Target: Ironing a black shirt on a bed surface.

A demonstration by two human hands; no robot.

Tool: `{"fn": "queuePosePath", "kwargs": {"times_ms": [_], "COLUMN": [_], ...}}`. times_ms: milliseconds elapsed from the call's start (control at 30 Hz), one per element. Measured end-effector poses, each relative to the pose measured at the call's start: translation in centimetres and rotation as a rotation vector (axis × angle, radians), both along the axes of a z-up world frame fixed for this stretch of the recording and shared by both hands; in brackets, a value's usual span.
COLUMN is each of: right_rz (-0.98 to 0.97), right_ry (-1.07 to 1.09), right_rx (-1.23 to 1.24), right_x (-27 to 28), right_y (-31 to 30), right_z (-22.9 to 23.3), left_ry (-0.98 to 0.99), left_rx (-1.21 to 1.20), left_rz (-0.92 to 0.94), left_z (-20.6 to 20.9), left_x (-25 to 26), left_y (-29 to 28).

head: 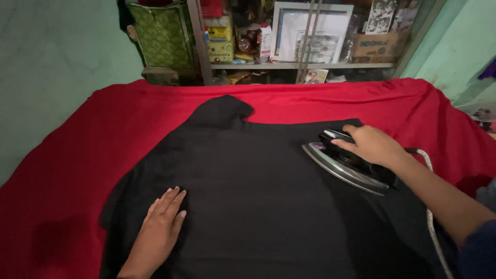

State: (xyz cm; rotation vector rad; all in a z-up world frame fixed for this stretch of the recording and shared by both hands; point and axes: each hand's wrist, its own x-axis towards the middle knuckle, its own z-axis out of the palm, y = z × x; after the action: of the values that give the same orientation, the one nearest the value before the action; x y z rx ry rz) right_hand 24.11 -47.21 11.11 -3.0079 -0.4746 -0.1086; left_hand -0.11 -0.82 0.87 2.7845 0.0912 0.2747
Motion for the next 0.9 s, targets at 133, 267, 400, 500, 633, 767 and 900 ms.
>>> {"fn": "queuePosePath", "kwargs": {"times_ms": [133,267,400,500,633,767,900], "right_rz": [0.133,0.170,0.153,0.169,0.204,0.245,0.274], "right_ry": [-0.061,-0.109,-0.106,-0.114,-0.137,-0.158,-0.208], "right_rx": [0.017,-0.028,-0.067,-0.060,-0.064,-0.063,-0.062], "right_x": [1.1,2.1,2.5,3.3,4.4,5.9,7.1], "right_y": [1.5,4.2,7.1,9.1,12.2,14.8,17.2], "right_z": [-0.8,-1.0,-0.4,-0.4,-0.5,-1.2,-1.9], "left_ry": [-0.039,-0.064,-0.019,0.066,-0.094,-0.007,-0.022], "left_rx": [0.032,0.030,0.014,0.027,0.032,0.020,0.056], "left_rz": [-0.009,-0.017,-0.001,0.036,-0.052,0.002,-0.014], "left_z": [-0.2,-0.1,0.4,-0.1,-0.7,0.0,-0.9], "left_x": [0.0,0.0,0.1,0.2,0.3,0.5,0.7], "left_y": [0.1,0.1,-0.2,0.2,0.4,0.0,0.5]}}
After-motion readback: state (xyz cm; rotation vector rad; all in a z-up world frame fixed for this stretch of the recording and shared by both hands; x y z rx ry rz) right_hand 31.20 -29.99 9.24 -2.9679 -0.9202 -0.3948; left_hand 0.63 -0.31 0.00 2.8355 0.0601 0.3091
